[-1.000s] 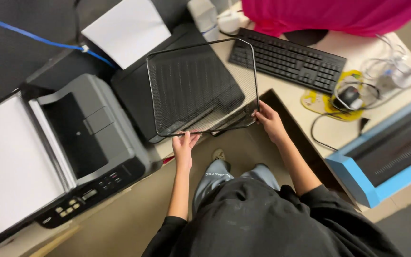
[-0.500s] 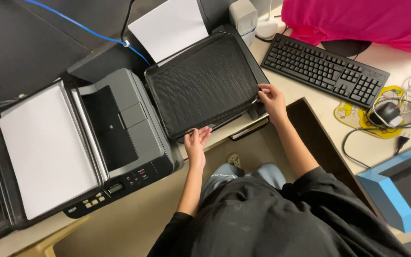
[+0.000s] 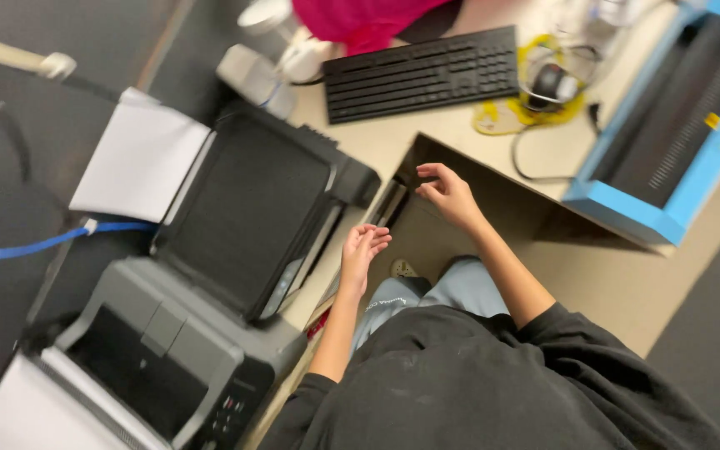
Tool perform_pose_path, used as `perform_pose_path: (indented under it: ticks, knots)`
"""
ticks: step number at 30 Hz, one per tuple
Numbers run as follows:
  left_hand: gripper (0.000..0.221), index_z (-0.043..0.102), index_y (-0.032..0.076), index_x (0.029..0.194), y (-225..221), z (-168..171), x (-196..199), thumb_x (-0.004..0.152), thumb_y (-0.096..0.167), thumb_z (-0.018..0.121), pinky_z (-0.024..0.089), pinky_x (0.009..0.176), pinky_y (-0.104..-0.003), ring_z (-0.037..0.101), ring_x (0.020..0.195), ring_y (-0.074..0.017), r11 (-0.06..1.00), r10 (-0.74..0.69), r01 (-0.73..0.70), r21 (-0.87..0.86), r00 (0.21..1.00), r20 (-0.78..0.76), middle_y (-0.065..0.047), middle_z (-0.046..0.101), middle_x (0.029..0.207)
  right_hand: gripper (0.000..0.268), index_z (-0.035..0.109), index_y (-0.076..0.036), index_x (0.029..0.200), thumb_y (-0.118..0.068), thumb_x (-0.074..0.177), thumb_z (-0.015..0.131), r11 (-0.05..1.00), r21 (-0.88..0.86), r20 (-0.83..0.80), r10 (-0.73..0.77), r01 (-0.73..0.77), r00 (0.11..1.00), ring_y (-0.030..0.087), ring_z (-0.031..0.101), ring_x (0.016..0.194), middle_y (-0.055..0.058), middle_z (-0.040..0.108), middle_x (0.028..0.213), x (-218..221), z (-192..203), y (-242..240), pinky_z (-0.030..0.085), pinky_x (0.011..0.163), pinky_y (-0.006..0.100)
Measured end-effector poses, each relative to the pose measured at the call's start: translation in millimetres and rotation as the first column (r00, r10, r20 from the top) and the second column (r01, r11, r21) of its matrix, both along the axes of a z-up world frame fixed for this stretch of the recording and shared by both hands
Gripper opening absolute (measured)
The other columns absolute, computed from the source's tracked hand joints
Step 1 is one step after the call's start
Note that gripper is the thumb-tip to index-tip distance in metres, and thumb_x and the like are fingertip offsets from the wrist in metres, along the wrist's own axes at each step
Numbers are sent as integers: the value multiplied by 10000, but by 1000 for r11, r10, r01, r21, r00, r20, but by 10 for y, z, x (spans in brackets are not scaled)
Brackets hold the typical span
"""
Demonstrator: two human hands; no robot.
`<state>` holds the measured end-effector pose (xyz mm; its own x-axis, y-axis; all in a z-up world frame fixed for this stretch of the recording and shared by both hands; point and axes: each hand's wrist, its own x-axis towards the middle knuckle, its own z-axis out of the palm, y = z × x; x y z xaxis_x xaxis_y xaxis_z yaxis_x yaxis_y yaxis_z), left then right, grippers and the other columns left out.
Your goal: Organizing various shop items including reams of paper, pens, and electronics onto storage shelves.
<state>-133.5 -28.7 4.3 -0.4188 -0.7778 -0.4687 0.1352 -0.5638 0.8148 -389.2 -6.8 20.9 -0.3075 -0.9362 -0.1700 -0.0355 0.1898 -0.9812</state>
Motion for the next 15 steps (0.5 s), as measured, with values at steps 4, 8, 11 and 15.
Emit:
perform_pose_path:
  ticks: [4, 8, 11, 15]
  knots:
    - [171, 555, 37, 1171, -46, -193, -660, 1072, 161, 494, 560, 911, -320, 703, 1024, -206, 976, -218, 218, -10, 976, 17, -154, 714, 1161, 358, 592, -44, 1333, -64, 976, 612, 980, 47, -1, -193, 193, 981, 146, 732, 984, 89, 674, 1272, -658, -110, 756, 588, 839, 270]
    - [169, 588, 51, 1162, 73, -333, -1420, 1067, 171, 516, 559, 883, -306, 709, 1011, -193, 907, -411, 415, -76, 910, 63, -126, 727, 1150, 374, 587, -40, 1340, -37, 966, 599, 922, 98, 21, -377, 374, 926, 160, 716, 973, 97, 680, 1241, -1181, -228, 1554, 568, 831, 285]
    - [167, 598, 56, 1158, 244, -422, -2045, 1066, 173, 524, 558, 867, -296, 708, 1004, -183, 856, -502, 504, -111, 863, 52, -108, 731, 1151, 355, 593, -37, 1338, -40, 984, 573, 870, 114, 55, -487, 479, 872, 165, 705, 979, 101, 685, 1221, -1515, -283, 2069, 566, 845, 287]
    - [161, 625, 63, 1150, 532, -565, -2776, 1051, 164, 549, 561, 861, -284, 696, 1022, -148, 798, -567, 584, -150, 811, 143, -75, 734, 1146, 315, 613, -46, 1313, -71, 1006, 549, 821, 170, 50, -560, 545, 827, 161, 706, 991, 92, 691, 1212, -1823, -255, 2582, 576, 861, 287]
